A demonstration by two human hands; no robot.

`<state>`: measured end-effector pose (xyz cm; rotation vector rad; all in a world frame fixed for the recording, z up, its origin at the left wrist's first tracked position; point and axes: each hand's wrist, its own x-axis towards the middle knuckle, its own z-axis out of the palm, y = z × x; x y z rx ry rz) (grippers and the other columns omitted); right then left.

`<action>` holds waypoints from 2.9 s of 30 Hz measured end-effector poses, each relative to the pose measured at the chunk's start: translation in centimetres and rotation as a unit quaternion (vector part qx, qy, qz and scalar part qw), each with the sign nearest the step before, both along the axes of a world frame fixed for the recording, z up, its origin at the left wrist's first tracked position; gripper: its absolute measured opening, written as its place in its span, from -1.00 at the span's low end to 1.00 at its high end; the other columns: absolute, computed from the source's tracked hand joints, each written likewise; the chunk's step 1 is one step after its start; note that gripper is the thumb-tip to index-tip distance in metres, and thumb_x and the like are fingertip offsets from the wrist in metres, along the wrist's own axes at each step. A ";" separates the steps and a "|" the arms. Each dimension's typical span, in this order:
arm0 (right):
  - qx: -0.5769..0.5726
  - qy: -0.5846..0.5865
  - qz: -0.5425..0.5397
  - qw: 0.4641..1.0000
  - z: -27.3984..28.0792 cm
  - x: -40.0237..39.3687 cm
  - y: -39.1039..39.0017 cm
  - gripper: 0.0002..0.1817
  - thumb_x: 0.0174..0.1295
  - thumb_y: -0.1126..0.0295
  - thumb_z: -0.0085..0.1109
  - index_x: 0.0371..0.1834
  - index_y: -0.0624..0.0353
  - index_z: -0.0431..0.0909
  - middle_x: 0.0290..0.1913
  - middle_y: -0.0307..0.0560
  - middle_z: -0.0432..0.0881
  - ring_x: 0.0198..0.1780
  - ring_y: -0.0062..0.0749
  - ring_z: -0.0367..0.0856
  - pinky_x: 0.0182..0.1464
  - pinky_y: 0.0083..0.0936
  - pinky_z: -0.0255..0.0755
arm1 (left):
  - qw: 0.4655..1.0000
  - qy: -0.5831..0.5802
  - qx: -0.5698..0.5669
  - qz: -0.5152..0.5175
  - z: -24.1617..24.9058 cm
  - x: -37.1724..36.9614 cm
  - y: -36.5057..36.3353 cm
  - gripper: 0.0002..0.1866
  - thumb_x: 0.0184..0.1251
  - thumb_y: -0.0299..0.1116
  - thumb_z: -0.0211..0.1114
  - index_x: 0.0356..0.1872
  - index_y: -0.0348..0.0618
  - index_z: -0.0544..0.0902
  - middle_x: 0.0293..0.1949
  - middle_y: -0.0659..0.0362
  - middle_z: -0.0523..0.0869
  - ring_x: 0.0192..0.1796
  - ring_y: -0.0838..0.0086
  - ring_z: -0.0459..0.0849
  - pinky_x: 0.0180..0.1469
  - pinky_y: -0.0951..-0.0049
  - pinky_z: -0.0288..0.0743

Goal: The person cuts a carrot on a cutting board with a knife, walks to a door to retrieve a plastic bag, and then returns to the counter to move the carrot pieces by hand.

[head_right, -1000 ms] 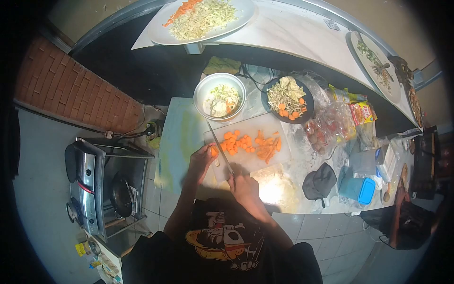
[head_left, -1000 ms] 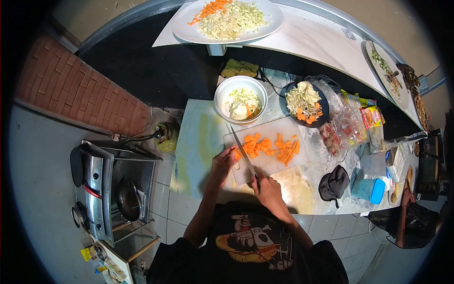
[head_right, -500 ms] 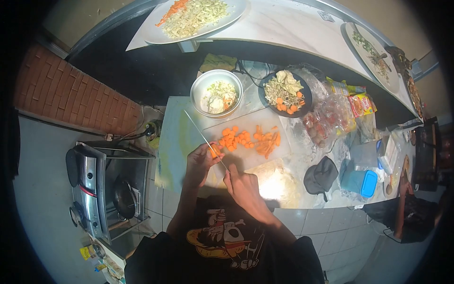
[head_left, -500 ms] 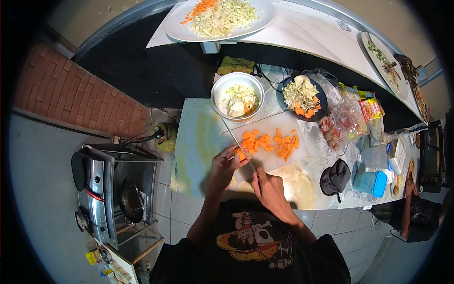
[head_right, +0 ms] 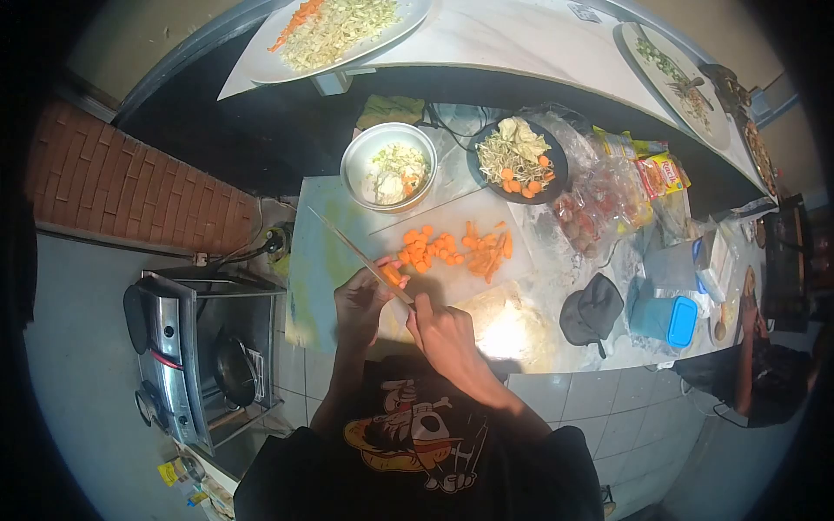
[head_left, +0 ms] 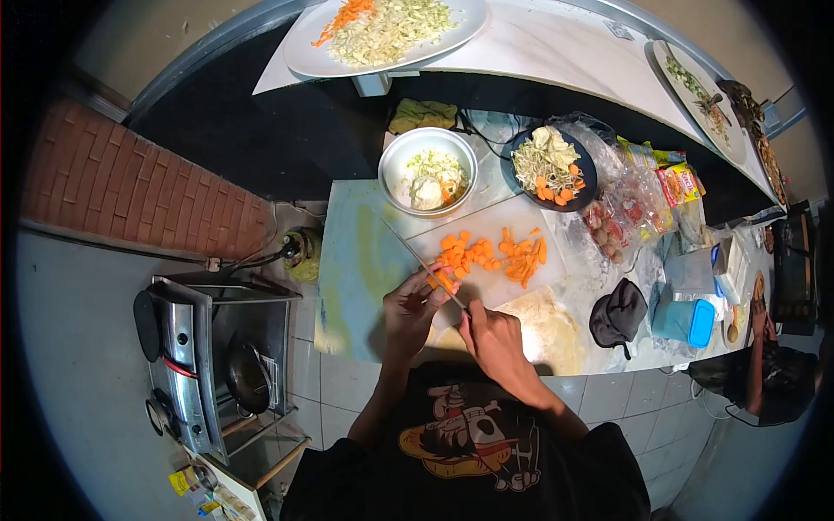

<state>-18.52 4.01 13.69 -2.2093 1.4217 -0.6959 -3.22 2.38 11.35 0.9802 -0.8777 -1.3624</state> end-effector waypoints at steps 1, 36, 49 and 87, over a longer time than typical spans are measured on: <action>0.005 -0.004 0.003 1.000 0.0 0.0 0.0 -0.83 0.22 0.44 0.14 -0.39 0.24 0.35 -0.67 0.02 0.50 -0.63 -0.08 0.56 -0.59 -0.30 0.40 | 1.000 -0.002 -0.005 0.005 0.1 0.0 0.0 -0.56 0.29 -0.50 0.30 0.16 -0.45 0.46 0.03 -0.07 0.63 0.00 0.30 0.66 0.13 0.30 0.55; 0.009 0.005 0.004 1.000 -0.2 0.2 0.2 -0.85 0.24 0.43 0.10 -0.37 0.25 0.36 -0.62 0.04 0.52 -0.59 -0.05 0.58 -0.55 -0.25 0.44 | 0.994 -0.106 -0.011 0.016 -0.1 0.4 0.5 -0.60 0.34 -0.53 0.23 0.18 -0.39 0.45 0.03 0.04 0.61 0.01 0.37 0.64 0.12 0.41 0.50; 0.140 0.022 -0.045 0.989 -7.8 1.1 0.9 -0.75 0.32 0.33 0.01 -0.28 0.36 0.46 -0.61 0.31 0.55 -0.53 0.23 0.58 -0.42 -0.04 0.48 | 0.882 -0.461 -0.002 0.104 -8.0 2.6 -2.5 -0.74 0.30 -0.39 0.26 0.00 -0.14 0.59 -0.15 0.02 0.67 -0.10 0.15 0.60 -0.01 0.24 0.49; 0.170 0.056 -0.032 0.983 -6.7 1.6 -0.7 -0.66 0.22 0.33 0.09 -0.12 0.45 0.44 -0.54 0.32 0.57 -0.44 0.24 0.60 -0.33 -0.04 0.49 | 0.895 -0.421 -0.111 0.096 -9.0 2.4 -2.3 -0.72 0.12 -0.57 0.36 -0.10 -0.21 0.67 -0.09 0.05 0.70 -0.12 0.22 0.70 -0.07 0.34 0.59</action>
